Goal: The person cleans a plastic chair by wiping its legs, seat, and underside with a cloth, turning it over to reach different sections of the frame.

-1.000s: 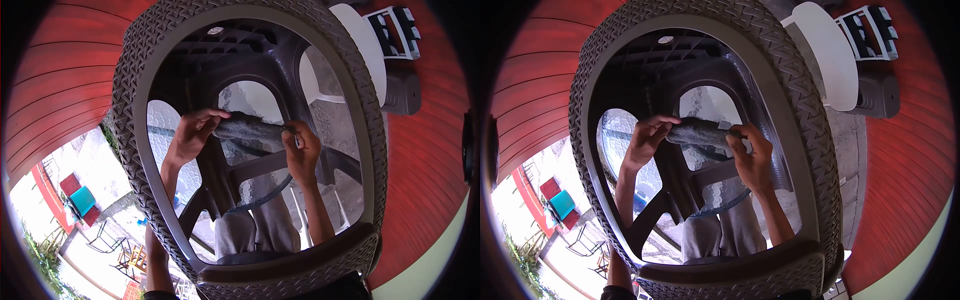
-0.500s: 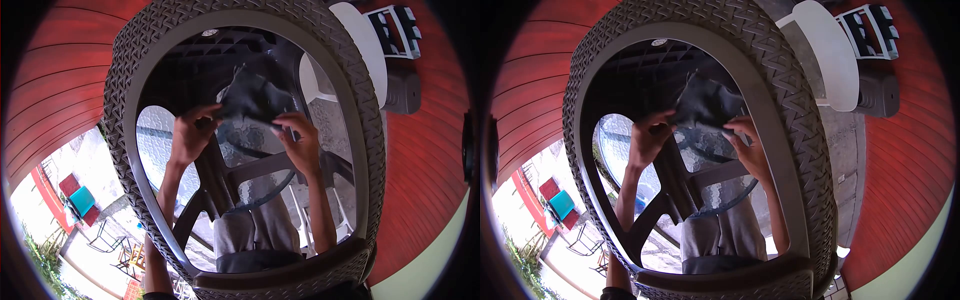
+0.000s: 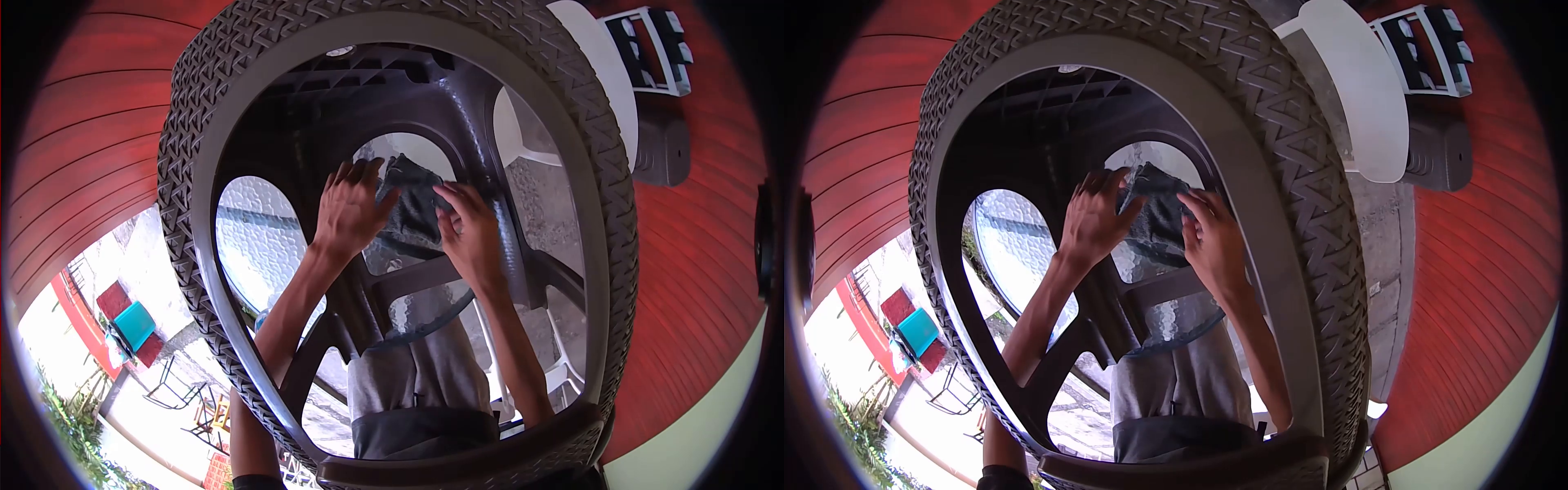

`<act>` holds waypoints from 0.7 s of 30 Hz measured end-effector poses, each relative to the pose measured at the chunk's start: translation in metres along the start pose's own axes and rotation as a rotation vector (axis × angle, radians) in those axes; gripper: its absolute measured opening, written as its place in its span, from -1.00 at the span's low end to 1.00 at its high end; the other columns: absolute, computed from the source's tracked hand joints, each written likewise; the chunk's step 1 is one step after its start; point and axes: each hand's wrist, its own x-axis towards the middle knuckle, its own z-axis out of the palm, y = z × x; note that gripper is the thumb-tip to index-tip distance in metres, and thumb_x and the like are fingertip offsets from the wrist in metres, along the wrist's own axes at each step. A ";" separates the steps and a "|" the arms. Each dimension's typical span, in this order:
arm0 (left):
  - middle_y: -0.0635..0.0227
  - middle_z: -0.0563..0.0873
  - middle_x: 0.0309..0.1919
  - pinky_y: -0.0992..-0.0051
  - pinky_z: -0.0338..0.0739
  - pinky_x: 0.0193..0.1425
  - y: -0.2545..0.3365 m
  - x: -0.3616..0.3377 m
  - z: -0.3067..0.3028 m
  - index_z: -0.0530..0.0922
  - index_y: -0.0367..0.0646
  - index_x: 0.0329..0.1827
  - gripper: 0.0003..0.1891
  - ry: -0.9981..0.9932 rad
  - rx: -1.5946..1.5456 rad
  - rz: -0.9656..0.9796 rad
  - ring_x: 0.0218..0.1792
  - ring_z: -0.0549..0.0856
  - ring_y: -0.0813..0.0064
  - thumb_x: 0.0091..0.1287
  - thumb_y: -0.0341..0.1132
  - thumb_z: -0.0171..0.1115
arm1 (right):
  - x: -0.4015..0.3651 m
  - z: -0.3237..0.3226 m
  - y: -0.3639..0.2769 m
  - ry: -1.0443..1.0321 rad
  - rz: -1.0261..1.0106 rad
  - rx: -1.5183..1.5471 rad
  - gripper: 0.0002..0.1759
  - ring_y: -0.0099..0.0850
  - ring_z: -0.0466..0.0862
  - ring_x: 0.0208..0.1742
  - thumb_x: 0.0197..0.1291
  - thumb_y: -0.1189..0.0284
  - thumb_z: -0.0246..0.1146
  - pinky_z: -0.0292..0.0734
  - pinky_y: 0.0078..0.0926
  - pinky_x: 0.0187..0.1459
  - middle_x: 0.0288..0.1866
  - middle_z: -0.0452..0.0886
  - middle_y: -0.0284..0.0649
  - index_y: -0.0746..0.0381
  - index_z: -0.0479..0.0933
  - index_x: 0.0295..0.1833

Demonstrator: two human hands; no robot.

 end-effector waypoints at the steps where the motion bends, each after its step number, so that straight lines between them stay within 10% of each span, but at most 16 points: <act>1: 0.07 0.78 -0.08 0.13 0.58 0.19 -0.001 0.006 0.010 0.64 -0.22 0.21 -0.57 0.020 0.012 -0.004 0.00 0.73 0.04 0.31 -0.30 0.48 | 0.005 0.003 0.003 -0.015 -0.003 -0.042 -0.55 -0.11 0.80 -0.08 0.27 0.67 0.33 0.75 -0.27 -0.12 0.12 0.66 -0.01 0.27 0.59 0.27; 9: -0.01 0.77 -0.05 0.08 0.60 0.09 0.002 0.026 0.020 0.68 -0.23 0.06 -0.71 -0.170 -0.194 -0.105 0.01 0.74 -0.04 0.27 -0.44 0.40 | 0.016 0.019 0.011 -0.110 0.110 -0.396 -0.57 0.04 0.79 -0.05 0.18 0.60 0.39 0.75 -0.05 -0.11 0.09 0.64 -0.02 0.26 0.61 0.20; 21: 0.16 0.81 -0.31 0.23 0.61 0.11 0.018 -0.034 -0.070 0.75 -0.21 -0.27 -0.90 -0.246 -0.245 0.052 -0.19 0.78 0.15 0.15 -0.50 0.48 | -0.029 -0.030 -0.018 -0.077 -0.130 -0.219 -0.75 -0.23 0.70 -0.12 0.01 0.47 0.61 0.57 -0.28 -0.18 -0.21 0.68 -0.25 0.24 0.70 -0.22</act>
